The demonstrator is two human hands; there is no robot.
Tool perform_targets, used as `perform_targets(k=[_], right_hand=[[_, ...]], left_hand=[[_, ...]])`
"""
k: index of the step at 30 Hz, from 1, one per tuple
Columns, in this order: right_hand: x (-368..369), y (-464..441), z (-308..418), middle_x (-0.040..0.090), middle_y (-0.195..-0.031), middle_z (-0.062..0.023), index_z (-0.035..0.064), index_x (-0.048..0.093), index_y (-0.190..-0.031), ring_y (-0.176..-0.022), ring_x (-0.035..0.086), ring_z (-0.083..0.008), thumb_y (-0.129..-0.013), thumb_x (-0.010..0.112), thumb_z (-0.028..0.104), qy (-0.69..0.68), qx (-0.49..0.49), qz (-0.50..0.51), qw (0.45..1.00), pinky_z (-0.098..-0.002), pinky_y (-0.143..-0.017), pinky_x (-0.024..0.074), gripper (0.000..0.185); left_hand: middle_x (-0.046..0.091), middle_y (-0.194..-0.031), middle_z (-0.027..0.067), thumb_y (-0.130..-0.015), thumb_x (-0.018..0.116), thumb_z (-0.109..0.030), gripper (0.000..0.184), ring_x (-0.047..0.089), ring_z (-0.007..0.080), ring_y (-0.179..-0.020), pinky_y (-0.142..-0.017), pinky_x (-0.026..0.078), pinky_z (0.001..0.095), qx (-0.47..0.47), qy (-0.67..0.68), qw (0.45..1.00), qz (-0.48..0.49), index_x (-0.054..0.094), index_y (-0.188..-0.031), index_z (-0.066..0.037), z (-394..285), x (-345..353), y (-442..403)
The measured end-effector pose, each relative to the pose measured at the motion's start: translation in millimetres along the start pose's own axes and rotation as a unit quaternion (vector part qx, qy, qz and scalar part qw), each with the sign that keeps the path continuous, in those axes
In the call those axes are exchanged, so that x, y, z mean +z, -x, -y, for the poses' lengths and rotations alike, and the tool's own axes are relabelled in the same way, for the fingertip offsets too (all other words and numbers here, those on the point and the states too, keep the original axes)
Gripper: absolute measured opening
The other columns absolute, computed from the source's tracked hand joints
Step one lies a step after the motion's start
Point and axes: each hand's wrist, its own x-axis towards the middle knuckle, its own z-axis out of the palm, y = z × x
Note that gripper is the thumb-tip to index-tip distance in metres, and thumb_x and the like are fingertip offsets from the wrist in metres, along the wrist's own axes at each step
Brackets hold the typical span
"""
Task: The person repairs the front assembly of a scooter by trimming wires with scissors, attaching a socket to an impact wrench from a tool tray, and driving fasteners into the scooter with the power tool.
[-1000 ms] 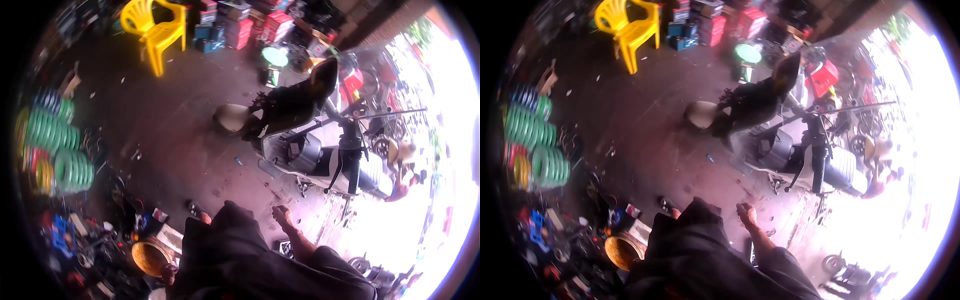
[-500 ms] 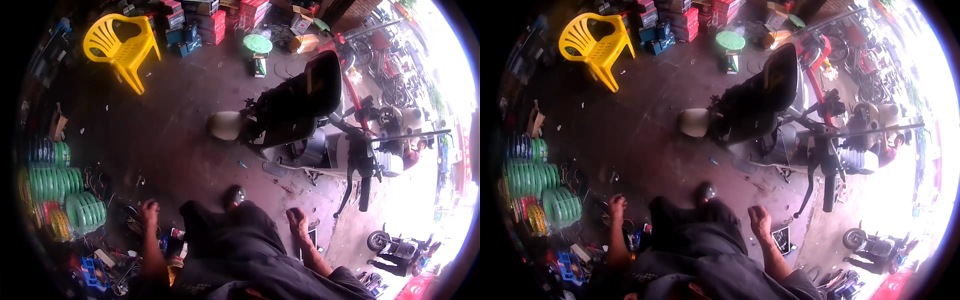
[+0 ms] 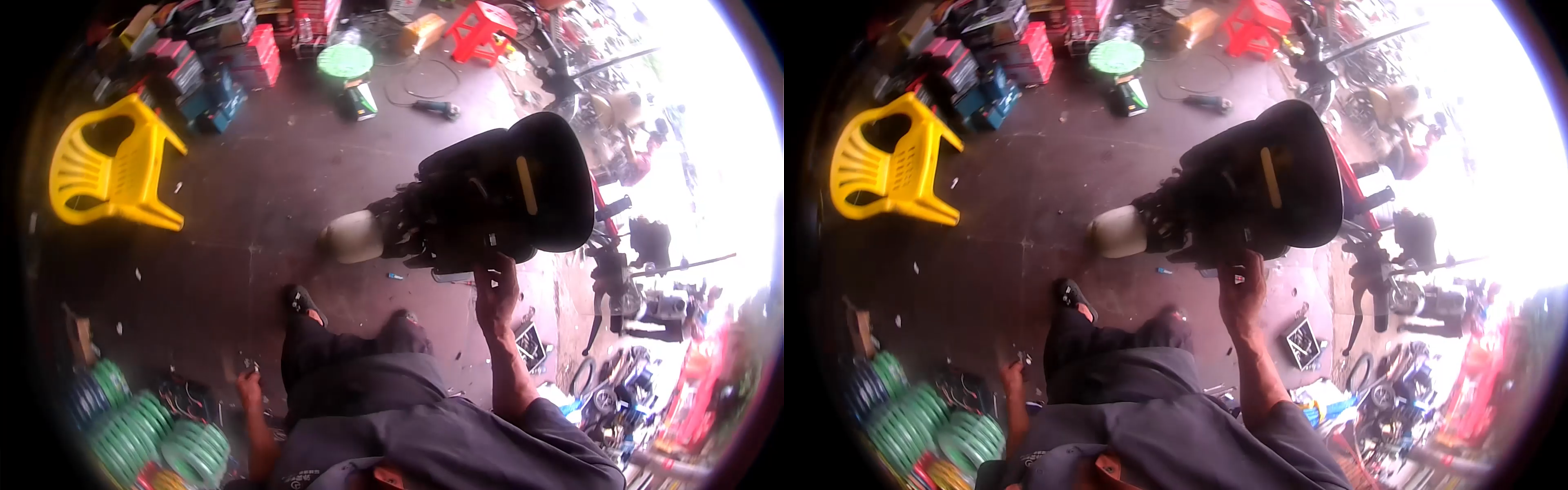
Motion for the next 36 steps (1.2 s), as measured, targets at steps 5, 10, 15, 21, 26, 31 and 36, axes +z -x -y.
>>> perform_targets(k=[5,10,15,21,26,31,36], right_hand=[[7.6,16.0,53.0,0.065,-0.092,-0.0054,0.0018,0.062,-0.102,-0.082,0.062,-0.0151,-0.086,0.065,0.001,0.057,-0.012,-0.088,0.994,-0.0278,-0.076,0.0497,0.016],[-1.7,38.5,53.4,0.064,-0.094,-0.0046,0.0027,0.062,-0.105,-0.08,0.061,-0.0131,-0.087,0.067,0.004,0.011,0.11,-0.128,0.986,-0.025,-0.069,0.0493,0.018],[22.3,7.2,36.5,0.064,-0.098,-0.0083,0.0014,0.061,-0.105,-0.085,0.062,-0.0179,-0.083,0.069,0.002,0.051,0.087,-0.129,0.987,-0.0295,-0.073,0.0511,0.023],[12.4,-19.8,59.2,0.061,-0.108,-0.0088,-0.0003,0.057,-0.114,-0.093,0.06,-0.02,-0.082,0.068,-0.005,0.149,0.048,-0.252,0.955,-0.0315,-0.083,0.0487,0.034],[-26.4,-68.8,72.8,0.055,-0.125,-0.0132,-0.0038,0.053,-0.123,-0.113,0.054,-0.0226,-0.097,0.056,0.013,0.306,-0.011,-0.447,0.841,-0.036,-0.097,0.0431,0.031],[-34.7,-106.9,61.1,0.059,-0.122,-0.0116,0.0018,0.057,-0.124,-0.11,0.057,-0.0226,-0.099,0.056,0.028,0.395,-0.062,-0.428,0.81,-0.0356,-0.094,0.045,0.037],[-18.5,-122.1,49.9,0.059,-0.122,-0.0131,0.0036,0.057,-0.126,-0.108,0.059,-0.0236,-0.097,0.058,0.03,0.554,-0.095,-0.441,0.699,-0.0358,-0.093,0.0484,0.039]], left_hand=[[0.061,-0.081,0.0059,-0.081,0.057,-0.005,0.024,0.059,0.0129,-0.061,-0.048,0.045,0.0247,-0.023,-0.003,0.999,0.031,0.062,-0.105,-0.003,-145.9,-36.3,-54.1],[0.056,-0.072,0.0007,-0.085,0.057,-0.007,0.025,0.05,0.0074,-0.054,-0.045,0.036,0.0221,0.058,-0.071,0.991,0.099,0.062,-0.108,0.0,-279.9,3.1,-109.5],[0.065,-0.086,0.0044,-0.086,0.059,-0.009,0.027,0.058,0.0118,-0.073,-0.068,0.047,0.0266,0.173,-0.094,0.968,0.157,0.064,-0.11,0.003,-382.7,104.6,-98.1],[0.07,-0.095,0.0204,-0.086,0.059,-0.012,0.028,0.068,0.0279,-0.089,-0.08,0.051,0.0358,0.353,-0.23,0.864,0.276,0.064,-0.109,0.004,-374.4,166.6,-66.7],[0.065,-0.106,0.0157,-0.08,0.064,-0.014,0.031,0.061,0.0348,-0.102,-0.09,0.048,0.041,0.4,-0.39,0.771,0.305,0.065,-0.109,-0.001,-346.3,165.8,-107.3],[0.056,-0.122,0.0157,-0.077,0.066,-0.015,0.034,0.047,0.0348,-0.121,-0.104,0.037,0.0463,0.365,-0.517,0.662,0.4,0.064,-0.109,-0.003,-313.0,139.0,-160.3],[0.054,-0.12,0.0175,-0.074,0.068,-0.015,0.039,0.045,0.0354,-0.121,-0.105,0.034,0.0479,0.382,-0.512,0.655,0.404,0.063,-0.109,0.0,-300.6,136.1,-187.7]])
